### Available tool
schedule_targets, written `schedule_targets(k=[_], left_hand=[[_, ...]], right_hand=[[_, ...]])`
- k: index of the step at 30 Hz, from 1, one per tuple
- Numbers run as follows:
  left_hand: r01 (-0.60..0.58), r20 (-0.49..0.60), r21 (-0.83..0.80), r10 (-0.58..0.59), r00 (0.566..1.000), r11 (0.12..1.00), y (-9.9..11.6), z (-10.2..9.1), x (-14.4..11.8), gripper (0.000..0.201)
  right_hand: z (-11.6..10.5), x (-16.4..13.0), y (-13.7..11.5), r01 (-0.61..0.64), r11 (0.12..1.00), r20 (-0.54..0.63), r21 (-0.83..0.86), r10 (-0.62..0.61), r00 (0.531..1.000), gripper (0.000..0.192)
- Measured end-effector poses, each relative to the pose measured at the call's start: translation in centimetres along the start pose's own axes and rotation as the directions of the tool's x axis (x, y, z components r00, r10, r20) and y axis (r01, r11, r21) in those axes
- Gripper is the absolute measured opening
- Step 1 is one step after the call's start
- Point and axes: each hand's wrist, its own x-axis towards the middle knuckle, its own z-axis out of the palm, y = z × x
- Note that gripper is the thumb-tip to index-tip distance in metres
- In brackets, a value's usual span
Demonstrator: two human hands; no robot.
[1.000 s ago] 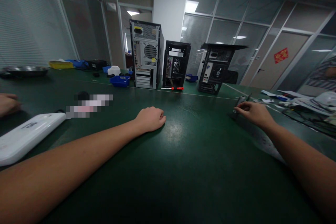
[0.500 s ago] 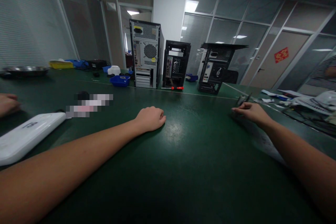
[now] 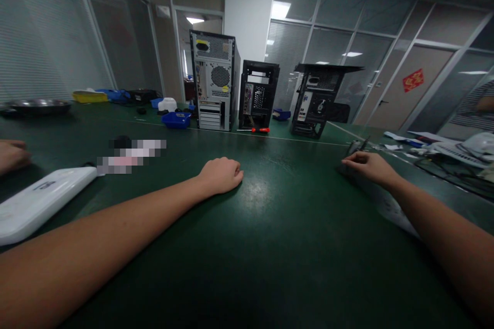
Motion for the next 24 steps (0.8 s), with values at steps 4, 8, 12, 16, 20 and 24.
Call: schedule_targets(k=[4, 8, 12, 16, 20, 24], left_hand=[[0.006, 0.005, 0.004, -0.006, 1.0, 1.0, -0.1, 0.1, 0.1, 0.04], [0.005, 0.011, -0.003, -0.005, 1.0, 1.0, -0.1, 0.0, 0.0, 0.041], [0.007, 0.018, -0.004, -0.007, 1.0, 1.0, 0.0, -0.1, -0.1, 0.043], [-0.014, -0.007, -0.005, 0.014, 1.0, 1.0, 0.4, -0.5, -0.3, 0.043], [-0.065, -0.047, -0.081, 0.062, 0.997, 0.995, 1.8, -1.1, -0.9, 0.048], [-0.132, -0.087, -0.109, 0.123, 0.989, 0.985, 3.7, -1.4, -1.8, 0.051]], right_hand=[[-0.3, -0.3, 0.8, 0.034, 0.999, 0.21, 0.033, -0.041, 0.977, 0.042], [0.3, 0.1, 2.2, 0.1, 0.994, 0.224, 0.048, -0.108, 0.969, 0.052], [1.5, 0.1, 1.2, 0.268, 0.962, 0.205, -0.056, -0.252, 0.946, 0.05], [3.2, -1.1, -4.3, 0.42, 0.902, 0.183, -0.097, -0.399, 0.899, 0.047], [5.2, -4.1, -12.0, 0.552, 0.833, 0.249, -0.029, -0.529, 0.811, 0.042], [6.6, -7.9, -17.9, 0.678, 0.734, 0.304, 0.044, -0.656, 0.691, 0.043]])
